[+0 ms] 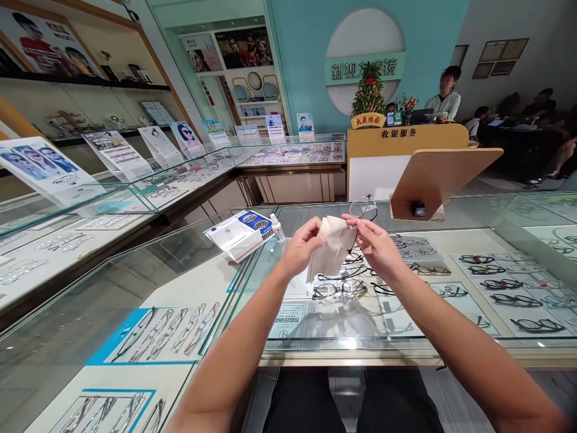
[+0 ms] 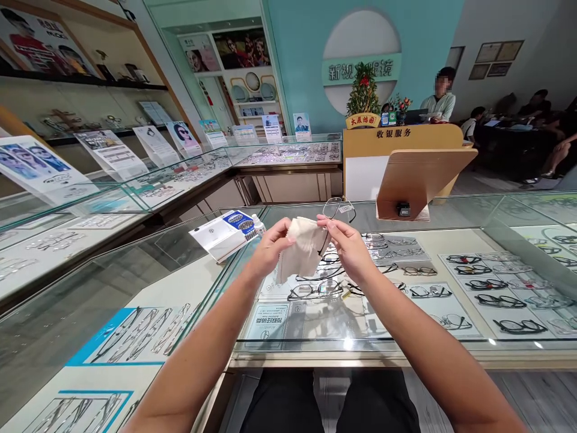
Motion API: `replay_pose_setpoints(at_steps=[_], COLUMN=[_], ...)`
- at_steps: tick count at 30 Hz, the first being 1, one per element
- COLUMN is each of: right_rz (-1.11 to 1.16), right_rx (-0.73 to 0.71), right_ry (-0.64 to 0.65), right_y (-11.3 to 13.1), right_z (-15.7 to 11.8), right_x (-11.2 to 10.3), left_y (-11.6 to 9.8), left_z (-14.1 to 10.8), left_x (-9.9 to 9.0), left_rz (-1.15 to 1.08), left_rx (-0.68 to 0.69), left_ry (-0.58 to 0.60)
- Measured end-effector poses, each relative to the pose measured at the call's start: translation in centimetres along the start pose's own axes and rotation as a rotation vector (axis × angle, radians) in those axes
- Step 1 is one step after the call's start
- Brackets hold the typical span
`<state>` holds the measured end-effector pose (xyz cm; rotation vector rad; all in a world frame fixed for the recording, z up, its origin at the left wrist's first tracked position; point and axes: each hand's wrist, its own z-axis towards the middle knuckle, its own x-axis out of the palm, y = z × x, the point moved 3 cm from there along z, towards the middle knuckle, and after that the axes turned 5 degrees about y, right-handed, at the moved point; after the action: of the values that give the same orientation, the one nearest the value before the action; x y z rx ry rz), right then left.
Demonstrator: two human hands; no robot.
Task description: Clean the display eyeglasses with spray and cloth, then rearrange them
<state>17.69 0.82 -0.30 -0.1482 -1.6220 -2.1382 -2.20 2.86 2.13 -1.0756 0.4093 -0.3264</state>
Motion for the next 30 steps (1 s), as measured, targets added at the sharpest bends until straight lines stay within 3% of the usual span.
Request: replay_pose_setpoints(at_steps=[4,9,13,15,18,21,23,26,30], right_rz=[-0.006,-0.036,-0.08,-0.09,-0.116,-0.085,-0.05,-0.031,-0.048], right_rx=[0.013,0.018,0.006,-0.006,-0.023,-0.002,0.051,0.095,0.034], right_ry=[-0.026,-0.018,0.002,0.008,0.013,0.015,0.008,0.008,0.052], right_y=[0.2,-0.2,-0.3,-0.3,-0.2,0.0,-0.1,-0.2,-0.2], right_z=[-0.3,-0.5,-0.7,-0.8,-0.8,-0.9,-0.9,-1.0,-1.2], right_x=[0.3,0.7,0.9,1.0,1.1,1.2,1.2,1.5,2.2], left_y=[0.1,0.1,0.8,1.1,1.4,1.3,1.3,1.3,1.1], left_z=[-0.2,-0.3,-0.4,-0.4,-0.6,-0.9,-1.0,-1.1,-0.9], left_x=[0.9,2.6,3.5,3.7,4.0,4.4,4.8,5.6,5.9], left_rz=[-0.13,-0.093,-0.224,-0.279,-0.286,-0.313,-0.374,-0.422,-0.351], left_rx=[0.036,0.07,-0.027,-0.127,-0.256,-0.279,-0.274,-0.243,-0.155], left_ry=[0.033,-0.143,-0.219,-0.181,-0.016,0.134,0.174,0.113,-0.038])
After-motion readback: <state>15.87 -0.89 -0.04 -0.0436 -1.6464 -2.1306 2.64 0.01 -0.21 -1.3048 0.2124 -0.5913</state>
